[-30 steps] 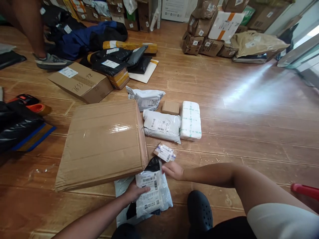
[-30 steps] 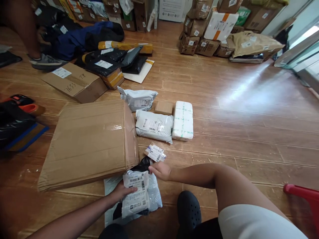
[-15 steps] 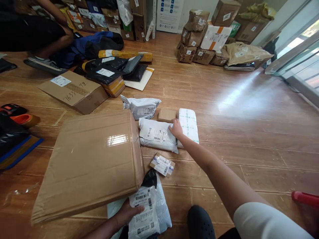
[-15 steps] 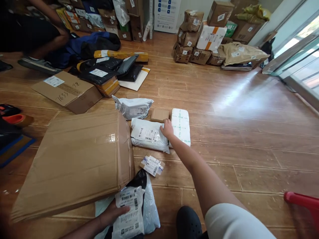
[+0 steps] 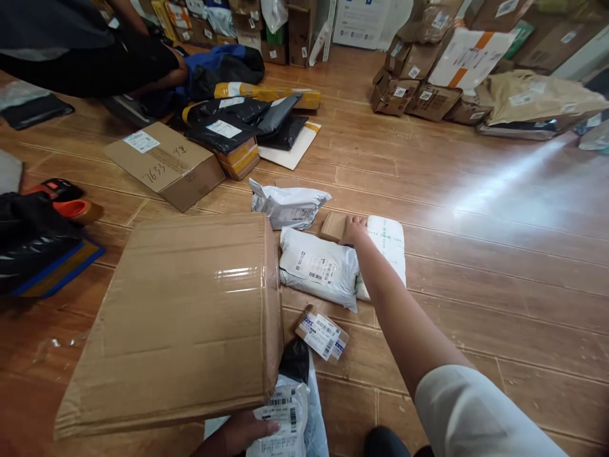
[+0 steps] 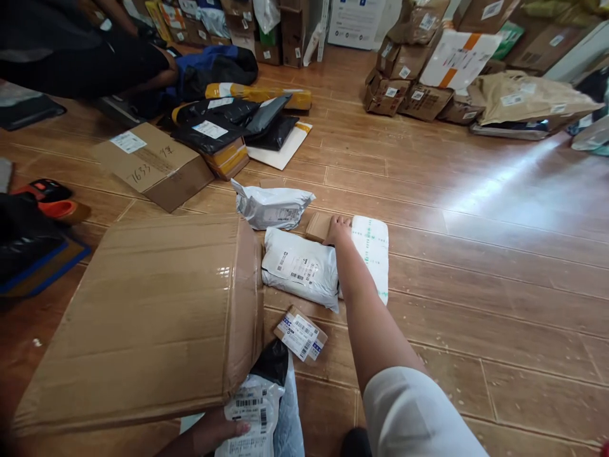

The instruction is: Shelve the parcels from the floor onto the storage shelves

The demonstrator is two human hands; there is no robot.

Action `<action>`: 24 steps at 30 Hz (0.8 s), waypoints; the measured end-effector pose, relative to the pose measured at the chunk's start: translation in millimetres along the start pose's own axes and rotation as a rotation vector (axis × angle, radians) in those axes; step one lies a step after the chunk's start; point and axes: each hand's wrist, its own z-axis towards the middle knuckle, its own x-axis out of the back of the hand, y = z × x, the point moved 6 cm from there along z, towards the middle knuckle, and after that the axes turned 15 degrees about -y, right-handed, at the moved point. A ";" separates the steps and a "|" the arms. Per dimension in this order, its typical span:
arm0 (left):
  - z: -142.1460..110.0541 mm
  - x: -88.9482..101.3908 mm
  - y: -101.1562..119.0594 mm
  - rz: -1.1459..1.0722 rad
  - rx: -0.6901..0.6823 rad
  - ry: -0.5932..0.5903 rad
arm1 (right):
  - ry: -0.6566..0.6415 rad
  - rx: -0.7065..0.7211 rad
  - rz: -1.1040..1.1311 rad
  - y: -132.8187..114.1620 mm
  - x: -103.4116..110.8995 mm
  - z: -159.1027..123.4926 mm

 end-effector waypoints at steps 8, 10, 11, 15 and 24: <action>-2.3 -6.4 5.3 -0.060 0.049 -0.070 | 0.553 0.105 0.252 18.4 12.9 -126.1; -2.6 -7.3 9.8 -0.051 0.041 -0.088 | 0.509 0.215 0.230 19.9 14.0 -178.8; -2.7 -7.3 11.9 -0.040 0.039 -0.092 | 0.432 0.283 0.202 17.9 10.0 -204.4; -2.2 -5.8 21.5 0.000 0.003 -0.105 | 0.046 0.440 0.152 7.5 -39.4 -290.2; 4.9 -5.5 28.4 0.051 -0.176 -0.163 | -0.162 0.376 0.019 -37.2 -111.0 -343.9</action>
